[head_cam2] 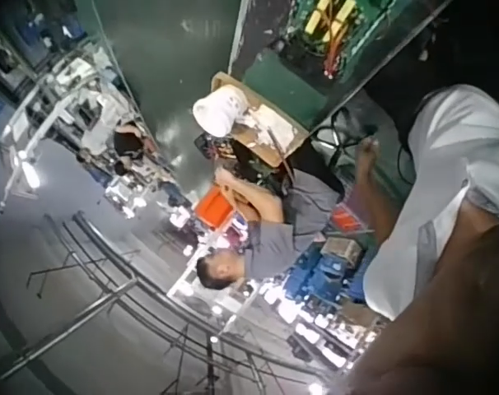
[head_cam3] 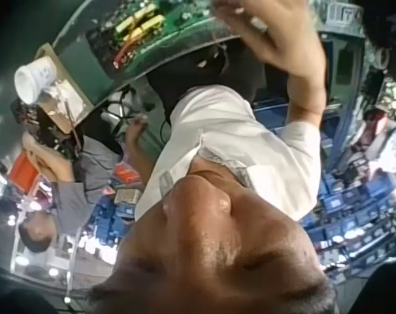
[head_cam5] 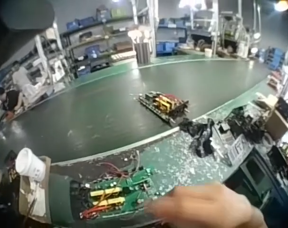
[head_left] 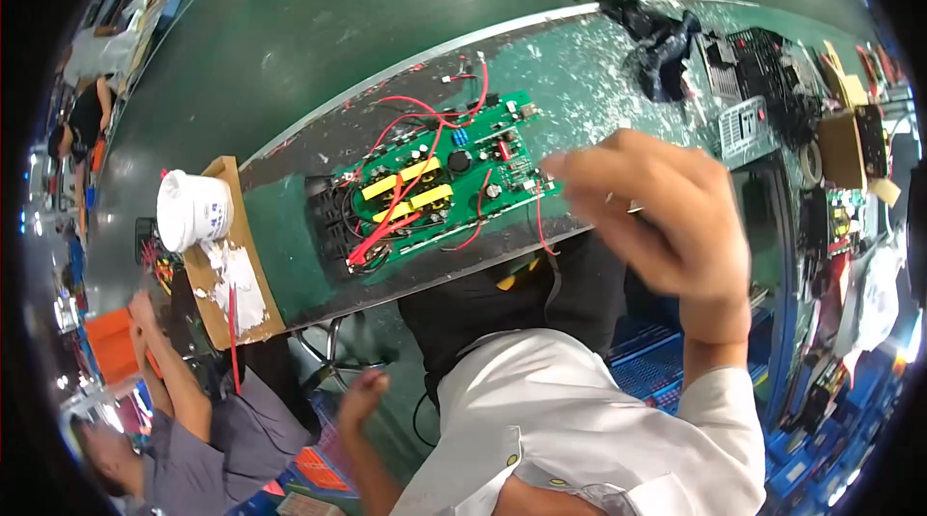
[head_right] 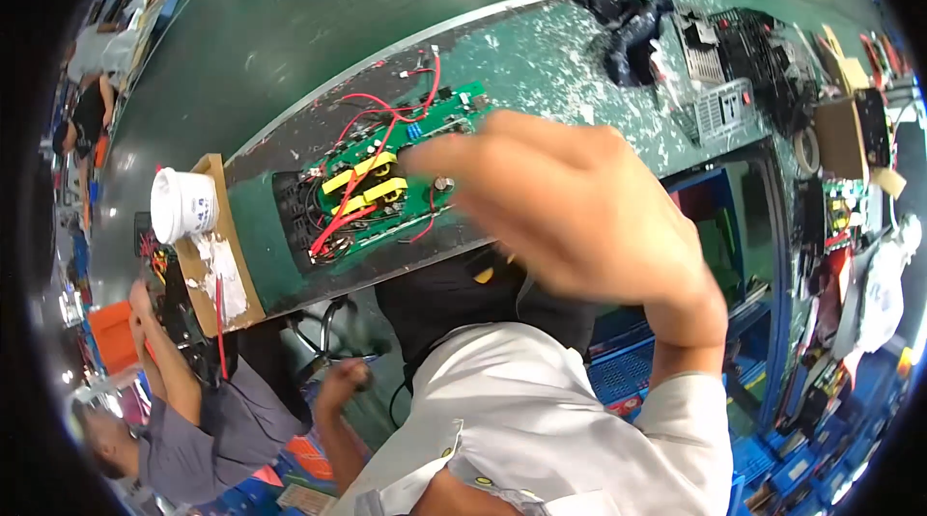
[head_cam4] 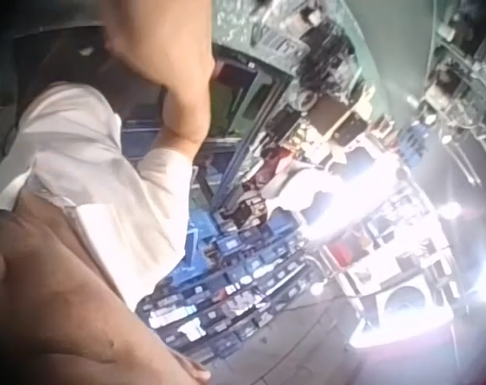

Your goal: Assembling electronic components onto a circuit board and applying adhesive.

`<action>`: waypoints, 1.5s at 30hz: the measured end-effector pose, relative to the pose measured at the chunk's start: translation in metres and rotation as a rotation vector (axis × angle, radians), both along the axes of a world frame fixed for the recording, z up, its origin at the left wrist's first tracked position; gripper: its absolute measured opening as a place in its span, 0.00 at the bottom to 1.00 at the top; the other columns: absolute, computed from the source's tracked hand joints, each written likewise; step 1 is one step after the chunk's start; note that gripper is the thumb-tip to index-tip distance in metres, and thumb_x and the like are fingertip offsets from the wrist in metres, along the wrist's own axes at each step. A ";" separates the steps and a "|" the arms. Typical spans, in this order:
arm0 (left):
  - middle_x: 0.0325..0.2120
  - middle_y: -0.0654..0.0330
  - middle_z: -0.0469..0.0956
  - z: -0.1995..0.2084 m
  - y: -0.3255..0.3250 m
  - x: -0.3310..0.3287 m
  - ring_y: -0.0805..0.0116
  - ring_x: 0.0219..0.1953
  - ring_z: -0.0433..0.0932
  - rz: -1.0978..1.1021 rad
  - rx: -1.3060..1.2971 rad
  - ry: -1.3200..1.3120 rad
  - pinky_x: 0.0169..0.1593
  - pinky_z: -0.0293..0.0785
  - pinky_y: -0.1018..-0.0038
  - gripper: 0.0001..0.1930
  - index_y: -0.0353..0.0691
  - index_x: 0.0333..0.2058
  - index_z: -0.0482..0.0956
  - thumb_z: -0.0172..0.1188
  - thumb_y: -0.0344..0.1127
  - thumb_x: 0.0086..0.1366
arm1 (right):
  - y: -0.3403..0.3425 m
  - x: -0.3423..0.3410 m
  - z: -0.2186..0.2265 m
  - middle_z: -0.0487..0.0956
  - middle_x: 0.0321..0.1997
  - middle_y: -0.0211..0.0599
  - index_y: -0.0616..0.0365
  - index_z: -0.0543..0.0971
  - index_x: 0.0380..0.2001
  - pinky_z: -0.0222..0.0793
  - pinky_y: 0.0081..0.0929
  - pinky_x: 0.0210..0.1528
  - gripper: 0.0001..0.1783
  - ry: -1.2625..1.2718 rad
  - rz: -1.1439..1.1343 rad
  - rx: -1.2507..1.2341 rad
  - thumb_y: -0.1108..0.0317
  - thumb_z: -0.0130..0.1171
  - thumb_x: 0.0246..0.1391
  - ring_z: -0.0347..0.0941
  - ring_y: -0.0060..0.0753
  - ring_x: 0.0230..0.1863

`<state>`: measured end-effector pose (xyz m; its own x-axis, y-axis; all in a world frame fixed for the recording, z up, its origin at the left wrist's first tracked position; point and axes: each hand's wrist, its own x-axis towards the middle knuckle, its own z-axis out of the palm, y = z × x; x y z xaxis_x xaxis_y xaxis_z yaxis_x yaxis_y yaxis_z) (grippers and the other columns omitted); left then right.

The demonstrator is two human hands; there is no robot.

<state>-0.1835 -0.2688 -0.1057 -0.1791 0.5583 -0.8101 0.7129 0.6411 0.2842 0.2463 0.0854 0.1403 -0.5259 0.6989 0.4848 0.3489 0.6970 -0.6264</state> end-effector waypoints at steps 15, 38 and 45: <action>0.43 0.59 0.80 0.081 0.384 -0.007 0.72 0.47 0.78 0.370 1.379 -0.460 0.54 0.71 0.77 0.13 0.32 0.51 0.76 0.56 0.28 0.69 | 0.175 0.006 -0.099 0.77 0.51 0.46 0.58 0.74 0.54 0.71 0.36 0.54 0.31 -0.193 -0.375 0.090 0.56 0.70 0.50 0.75 0.44 0.53; 0.61 0.46 0.68 0.112 0.291 0.052 0.61 0.62 0.68 0.515 1.071 -0.533 0.64 0.62 0.68 0.27 0.34 0.65 0.59 0.51 0.38 0.73 | 0.359 -0.005 -0.097 0.65 0.17 0.20 0.59 0.79 0.30 0.58 0.24 0.18 0.20 -0.090 -0.445 -0.788 0.50 0.66 0.54 0.62 0.17 0.16; 0.68 0.38 0.51 0.096 0.284 0.093 0.48 0.71 0.51 0.407 1.163 -0.414 0.70 0.51 0.62 0.31 0.27 0.64 0.58 0.54 0.44 0.71 | 0.263 -0.097 -0.039 0.73 0.31 0.31 0.59 0.80 0.38 0.69 0.26 0.28 0.20 0.277 -0.480 -0.807 0.52 0.67 0.53 0.70 0.28 0.29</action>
